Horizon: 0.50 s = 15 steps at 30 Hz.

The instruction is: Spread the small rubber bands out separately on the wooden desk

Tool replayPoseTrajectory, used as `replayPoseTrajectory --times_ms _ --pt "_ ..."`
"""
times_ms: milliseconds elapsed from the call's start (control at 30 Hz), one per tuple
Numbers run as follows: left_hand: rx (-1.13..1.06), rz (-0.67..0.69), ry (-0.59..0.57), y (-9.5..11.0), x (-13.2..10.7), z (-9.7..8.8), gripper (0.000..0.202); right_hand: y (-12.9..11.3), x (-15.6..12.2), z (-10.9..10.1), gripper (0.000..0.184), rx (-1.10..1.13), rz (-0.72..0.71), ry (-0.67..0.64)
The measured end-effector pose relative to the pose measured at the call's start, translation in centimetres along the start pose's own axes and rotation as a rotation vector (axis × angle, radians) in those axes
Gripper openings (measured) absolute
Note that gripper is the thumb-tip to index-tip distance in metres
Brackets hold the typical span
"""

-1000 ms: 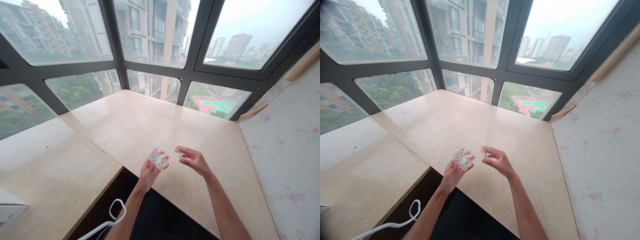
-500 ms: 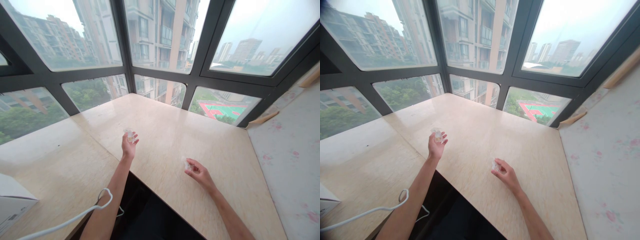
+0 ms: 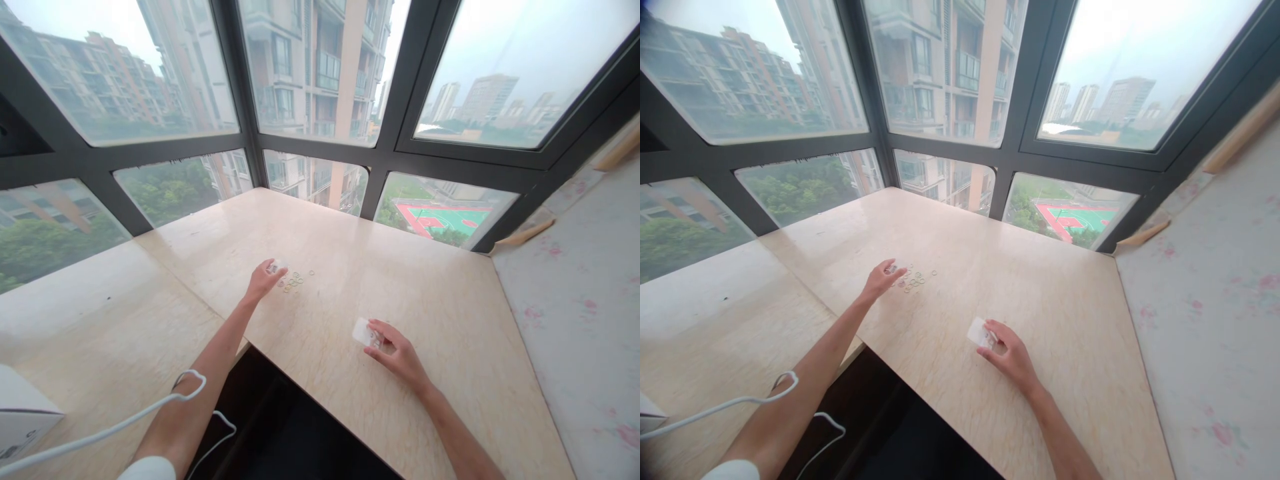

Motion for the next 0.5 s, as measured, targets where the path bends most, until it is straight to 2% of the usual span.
replayPoseTrajectory --times_ms 100,167,300,400,500 --pt "-0.205 0.012 0.09 1.2 -0.2 -0.4 0.053 0.1 -0.1 0.1 0.044 -0.032 -0.031 0.007" --pt "-0.443 -0.015 0.112 1.9 -0.3 -0.6 0.045 0.2 -0.1 0.2 0.043 -0.033 -0.047 0.018" --pt "-0.96 -0.204 0.022 2.7 -1.3 -0.4 0.043 0.0 -0.2 0.1 0.043 0.011 -0.039 0.038" --pt "-1.153 -0.28 -0.067 2.9 -2.9 0.2 0.042 -0.1 -0.3 -0.1 0.042 0.056 -0.018 0.061" --pt "-1.274 -0.296 -0.162 3.2 -4.9 1.2 0.041 -0.2 -0.3 -0.2 0.043 0.168 0.042 0.094"
Point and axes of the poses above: each hand's wrist, its own x-axis towards the middle knuckle, its own z-axis out of the palm, y = z × x, the point moved 1 cm from there along x, towards the middle knuckle, and after that the axes turned 3 degrees about -y, right-handed, at the moved point
